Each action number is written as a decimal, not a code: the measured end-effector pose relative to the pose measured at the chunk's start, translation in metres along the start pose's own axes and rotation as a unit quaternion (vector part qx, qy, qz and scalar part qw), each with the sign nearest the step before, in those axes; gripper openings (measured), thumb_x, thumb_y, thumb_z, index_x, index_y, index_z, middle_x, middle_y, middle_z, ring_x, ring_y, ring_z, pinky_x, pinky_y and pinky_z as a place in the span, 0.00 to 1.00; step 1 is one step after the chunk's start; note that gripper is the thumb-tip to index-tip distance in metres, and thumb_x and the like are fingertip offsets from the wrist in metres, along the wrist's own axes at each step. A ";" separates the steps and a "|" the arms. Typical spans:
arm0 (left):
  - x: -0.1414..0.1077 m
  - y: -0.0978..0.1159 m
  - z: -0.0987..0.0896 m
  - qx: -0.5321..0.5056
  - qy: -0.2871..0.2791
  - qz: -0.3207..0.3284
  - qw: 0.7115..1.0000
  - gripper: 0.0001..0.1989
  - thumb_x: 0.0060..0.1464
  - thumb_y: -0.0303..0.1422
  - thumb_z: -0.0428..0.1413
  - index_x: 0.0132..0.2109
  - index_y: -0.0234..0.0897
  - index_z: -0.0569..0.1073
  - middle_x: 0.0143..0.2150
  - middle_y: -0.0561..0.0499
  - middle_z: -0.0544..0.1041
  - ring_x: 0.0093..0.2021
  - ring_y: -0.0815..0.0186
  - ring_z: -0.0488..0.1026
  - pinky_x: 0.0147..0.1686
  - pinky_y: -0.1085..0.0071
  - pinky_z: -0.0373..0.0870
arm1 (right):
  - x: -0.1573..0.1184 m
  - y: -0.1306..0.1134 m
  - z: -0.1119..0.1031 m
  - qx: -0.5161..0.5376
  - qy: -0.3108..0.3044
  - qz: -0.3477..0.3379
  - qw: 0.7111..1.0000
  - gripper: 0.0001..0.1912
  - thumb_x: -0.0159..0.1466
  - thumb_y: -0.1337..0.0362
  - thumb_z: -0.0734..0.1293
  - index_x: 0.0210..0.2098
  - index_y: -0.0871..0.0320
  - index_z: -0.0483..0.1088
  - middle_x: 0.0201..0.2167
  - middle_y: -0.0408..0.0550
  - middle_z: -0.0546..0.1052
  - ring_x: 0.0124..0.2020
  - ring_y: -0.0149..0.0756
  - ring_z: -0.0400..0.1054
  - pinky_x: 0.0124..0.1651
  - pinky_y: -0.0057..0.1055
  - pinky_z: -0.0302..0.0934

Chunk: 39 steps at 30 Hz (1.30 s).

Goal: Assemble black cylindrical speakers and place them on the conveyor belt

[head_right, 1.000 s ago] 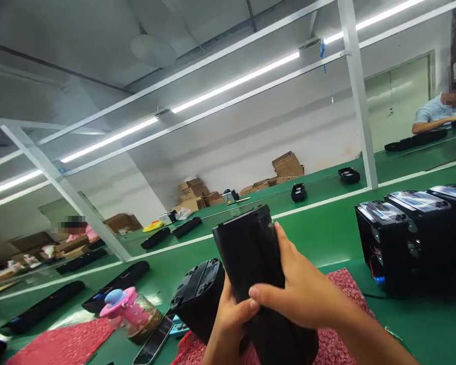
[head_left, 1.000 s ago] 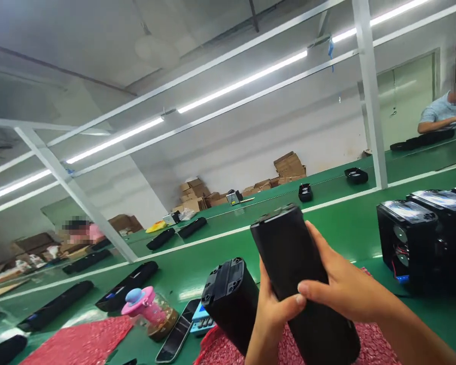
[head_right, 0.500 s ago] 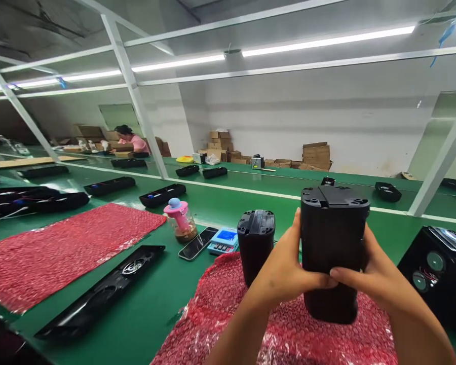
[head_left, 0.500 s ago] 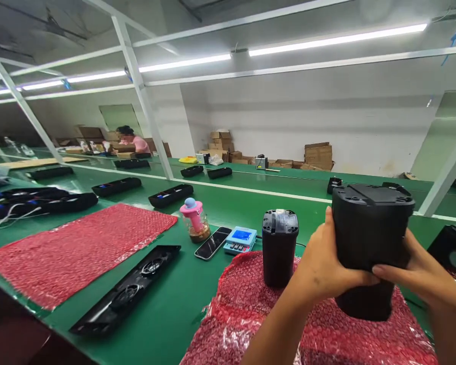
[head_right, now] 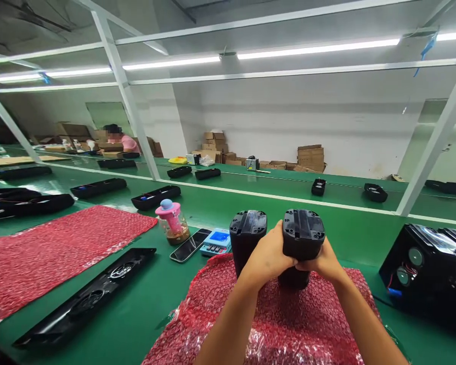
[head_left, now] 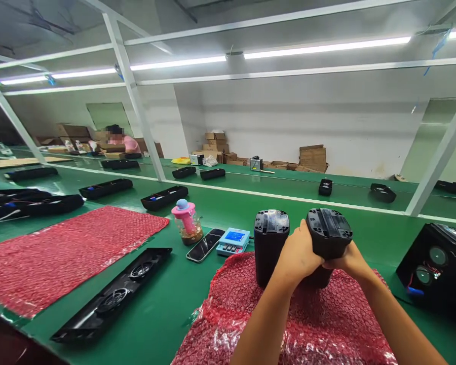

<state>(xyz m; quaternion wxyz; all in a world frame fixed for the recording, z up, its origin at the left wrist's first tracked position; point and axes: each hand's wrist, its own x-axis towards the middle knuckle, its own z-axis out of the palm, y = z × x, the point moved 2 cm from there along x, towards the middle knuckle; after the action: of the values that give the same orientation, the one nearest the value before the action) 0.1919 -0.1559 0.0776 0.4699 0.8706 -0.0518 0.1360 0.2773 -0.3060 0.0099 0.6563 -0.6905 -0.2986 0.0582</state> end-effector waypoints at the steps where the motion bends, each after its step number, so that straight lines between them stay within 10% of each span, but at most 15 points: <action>1: -0.001 0.003 -0.002 0.017 0.006 -0.008 1.000 0.47 0.35 0.29 0.64 0.63 0.32 0.56 0.50 0.35 0.73 0.51 0.43 0.70 0.49 0.53 0.66 | 0.000 0.002 0.004 0.021 0.001 0.002 1.000 0.40 0.38 0.61 0.79 0.48 0.56 0.62 0.47 0.53 0.75 0.48 0.54 0.69 0.51 0.50 0.64; 6: -0.008 0.012 -0.015 0.062 0.057 0.006 0.996 0.48 0.48 0.39 0.59 0.69 0.37 0.42 0.51 0.36 0.74 0.50 0.47 0.72 0.49 0.52 0.66 | 0.002 0.011 0.020 0.121 0.035 0.009 0.992 0.47 0.34 0.66 0.79 0.51 0.53 0.56 0.48 0.50 0.73 0.48 0.50 0.68 0.50 0.46 0.64; 14: -0.009 -0.043 -0.095 -0.186 0.324 0.133 0.918 0.20 0.49 0.40 0.60 0.50 0.41 0.71 0.40 0.50 0.77 0.40 0.67 0.73 0.40 0.72 0.69 | 0.005 0.022 0.024 0.186 0.099 0.028 0.977 0.46 0.26 0.68 0.79 0.44 0.52 0.62 0.41 0.44 0.75 0.45 0.49 0.68 0.52 0.46 0.61; 20: 0.024 -0.113 -0.098 -0.416 0.231 0.016 0.879 0.26 0.44 0.48 0.59 0.46 0.36 0.72 0.42 0.45 0.77 0.41 0.64 0.73 0.38 0.71 0.68 | 0.010 0.022 0.035 0.207 0.110 0.032 0.972 0.45 0.25 0.71 0.78 0.43 0.52 0.63 0.42 0.43 0.75 0.48 0.50 0.67 0.55 0.45 0.59; 28: 0.034 -0.112 -0.075 -0.444 0.119 -0.032 0.887 0.23 0.41 0.44 0.60 0.43 0.36 0.69 0.31 0.52 0.74 0.27 0.68 0.70 0.29 0.72 0.65 | 0.026 0.027 0.045 0.217 0.092 0.032 0.971 0.48 0.26 0.70 0.78 0.47 0.53 0.61 0.47 0.47 0.73 0.52 0.53 0.64 0.59 0.48 0.55; 36: 0.036 -0.114 -0.075 -0.431 0.140 -0.045 0.890 0.21 0.39 0.42 0.58 0.42 0.36 0.70 0.32 0.51 0.75 0.28 0.66 0.72 0.28 0.71 0.64 | 0.028 0.032 0.039 0.135 -0.010 0.033 0.990 0.61 0.36 0.65 0.77 0.64 0.55 0.44 0.56 0.54 0.67 0.57 0.51 0.61 0.62 0.49 0.52; 39: 0.040 -0.110 -0.082 -0.432 0.244 -0.062 0.866 0.19 0.37 0.43 0.57 0.35 0.34 0.72 0.31 0.48 0.77 0.30 0.65 0.73 0.31 0.70 0.66 | 0.027 0.024 0.020 0.023 -0.067 0.043 0.997 0.62 0.40 0.61 0.77 0.67 0.54 0.41 0.62 0.56 0.60 0.63 0.52 0.53 0.65 0.51 0.47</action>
<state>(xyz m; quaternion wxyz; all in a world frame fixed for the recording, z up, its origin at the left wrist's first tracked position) 0.2386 -0.0251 0.0434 0.8041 0.5212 0.0653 0.2785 0.2984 -0.2746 -0.0064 0.6477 -0.6815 -0.3108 0.1394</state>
